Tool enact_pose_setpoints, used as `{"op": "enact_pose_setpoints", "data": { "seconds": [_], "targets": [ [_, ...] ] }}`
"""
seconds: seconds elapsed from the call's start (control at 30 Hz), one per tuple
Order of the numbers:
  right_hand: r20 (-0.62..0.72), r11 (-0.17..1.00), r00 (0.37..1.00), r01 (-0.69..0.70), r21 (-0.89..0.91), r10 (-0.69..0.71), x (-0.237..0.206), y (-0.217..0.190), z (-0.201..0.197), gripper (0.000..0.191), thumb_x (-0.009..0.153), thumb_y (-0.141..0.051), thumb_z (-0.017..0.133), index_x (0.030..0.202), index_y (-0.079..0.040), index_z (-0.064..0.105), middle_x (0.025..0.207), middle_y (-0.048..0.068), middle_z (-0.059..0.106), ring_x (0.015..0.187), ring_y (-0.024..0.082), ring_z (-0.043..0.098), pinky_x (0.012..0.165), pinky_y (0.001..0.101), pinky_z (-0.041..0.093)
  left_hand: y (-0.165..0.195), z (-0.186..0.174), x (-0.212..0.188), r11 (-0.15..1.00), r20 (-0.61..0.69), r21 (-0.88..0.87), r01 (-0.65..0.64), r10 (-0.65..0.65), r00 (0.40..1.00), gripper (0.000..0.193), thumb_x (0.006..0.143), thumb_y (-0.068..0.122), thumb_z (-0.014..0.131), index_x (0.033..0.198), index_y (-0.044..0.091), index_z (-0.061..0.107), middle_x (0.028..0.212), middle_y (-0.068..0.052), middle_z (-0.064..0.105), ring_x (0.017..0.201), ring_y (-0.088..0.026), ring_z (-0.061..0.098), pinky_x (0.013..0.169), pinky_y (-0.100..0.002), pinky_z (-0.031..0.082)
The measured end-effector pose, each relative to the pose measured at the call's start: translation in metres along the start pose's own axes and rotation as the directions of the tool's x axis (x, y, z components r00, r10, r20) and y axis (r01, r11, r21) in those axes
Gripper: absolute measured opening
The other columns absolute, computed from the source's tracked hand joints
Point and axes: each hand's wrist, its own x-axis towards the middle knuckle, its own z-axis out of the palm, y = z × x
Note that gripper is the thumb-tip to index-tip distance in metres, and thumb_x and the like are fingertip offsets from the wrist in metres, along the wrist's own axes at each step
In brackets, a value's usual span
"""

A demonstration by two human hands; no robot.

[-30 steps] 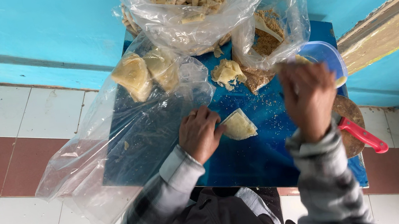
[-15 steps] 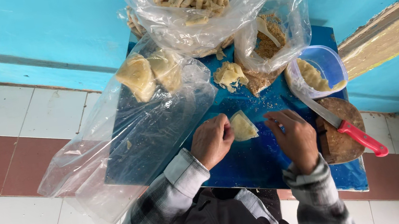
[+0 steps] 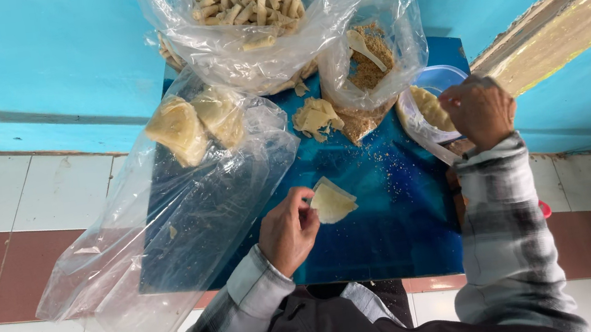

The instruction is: The person folds small dough wrappers by hand, pressing the edges together to form filled pastry pockets, and places the finished pieces into a plastic container and bag on the table. They work through a stack of dough pieces one at a time on a small blue table.

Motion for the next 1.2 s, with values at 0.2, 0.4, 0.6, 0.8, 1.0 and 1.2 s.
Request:
{"op": "enact_pose_setpoints", "data": {
  "seconds": [0.2, 0.4, 0.6, 0.8, 1.0, 1.2],
  "targets": [
    [0.614, 0.998, 0.788, -0.001, -0.067, 0.041, 0.02, -0.008, 0.024, 0.073, 0.112, -0.054, 0.042, 0.081, 0.0, 0.079, 0.082, 0.024, 0.072, 0.078, 0.037, 0.072, 0.075, 0.0407, 0.056, -0.002, -0.004, 0.002, 0.994, -0.006, 0.095, 0.058, -0.057, 0.998, 0.026, 0.086, 0.009, 0.075, 0.108, 0.008, 0.061, 0.086, -0.006, 0.071, 0.057, -0.023, 0.071, 0.052, -0.036, 0.054],
    [0.417, 0.98, 0.906, -0.147, 0.136, 0.078, 0.01, -0.031, 0.009, 0.052, 0.085, -0.056, 0.075, 0.095, -0.006, 0.08, 0.092, 0.014, 0.073, 0.082, 0.028, 0.071, 0.071, 0.0423, 0.055, -0.006, -0.008, 0.006, 0.985, -0.092, 0.17, 0.007, 0.009, 0.996, 0.028, 0.085, 0.009, 0.077, 0.108, 0.007, 0.061, 0.09, -0.008, 0.065, 0.067, -0.025, 0.068, 0.058, -0.038, 0.054],
    [-0.158, 0.888, 0.982, 0.159, 0.432, -0.099, -0.036, -0.097, -0.042, 0.028, 0.096, -0.027, 0.077, 0.121, -0.015, 0.073, 0.119, 0.008, 0.064, 0.102, 0.022, 0.068, 0.086, 0.0364, 0.059, -0.009, -0.009, 0.008, 0.932, -0.032, 0.344, -0.116, 0.135, 0.99, 0.015, 0.086, 0.011, 0.076, 0.1, 0.009, 0.068, 0.091, -0.006, 0.059, 0.082, -0.025, 0.064, 0.069, -0.038, 0.055],
    [-0.095, 0.825, 0.825, 0.563, 0.048, -0.558, -0.095, -0.196, -0.022, 0.062, 0.075, -0.003, 0.067, 0.133, -0.026, 0.07, 0.119, 0.004, 0.065, 0.102, 0.023, 0.063, 0.081, 0.0386, 0.05, -0.008, -0.008, 0.008, 0.884, 0.046, 0.435, -0.171, 0.168, 0.985, 0.015, 0.083, 0.011, 0.078, 0.097, 0.009, 0.072, 0.098, -0.007, 0.057, 0.088, -0.026, 0.062, 0.074, -0.04, 0.053],
    [0.021, 0.689, 0.707, 0.695, -0.208, -0.707, -0.11, -0.194, -0.012, 0.07, 0.082, -0.011, 0.067, 0.15, -0.013, 0.054, 0.134, 0.007, 0.06, 0.109, 0.022, 0.059, 0.082, 0.0348, 0.049, -0.006, -0.009, 0.007, 0.882, 0.044, 0.444, -0.16, 0.156, 0.987, 0.017, 0.082, 0.012, 0.078, 0.097, 0.008, 0.072, 0.098, -0.007, 0.057, 0.088, -0.026, 0.061, 0.072, -0.041, 0.051],
    [-0.025, 0.845, 0.847, 0.526, -0.099, -0.53, -0.101, -0.173, -0.014, 0.051, 0.094, -0.01, 0.065, 0.142, -0.025, 0.058, 0.131, 0.002, 0.058, 0.104, 0.02, 0.057, 0.078, 0.039, 0.046, -0.006, -0.008, 0.006, 0.886, 0.027, 0.433, -0.166, 0.172, 0.985, 0.017, 0.084, 0.014, 0.078, 0.1, 0.009, 0.074, 0.094, -0.006, 0.057, 0.085, -0.024, 0.06, 0.072, -0.04, 0.051]
  ]
}}
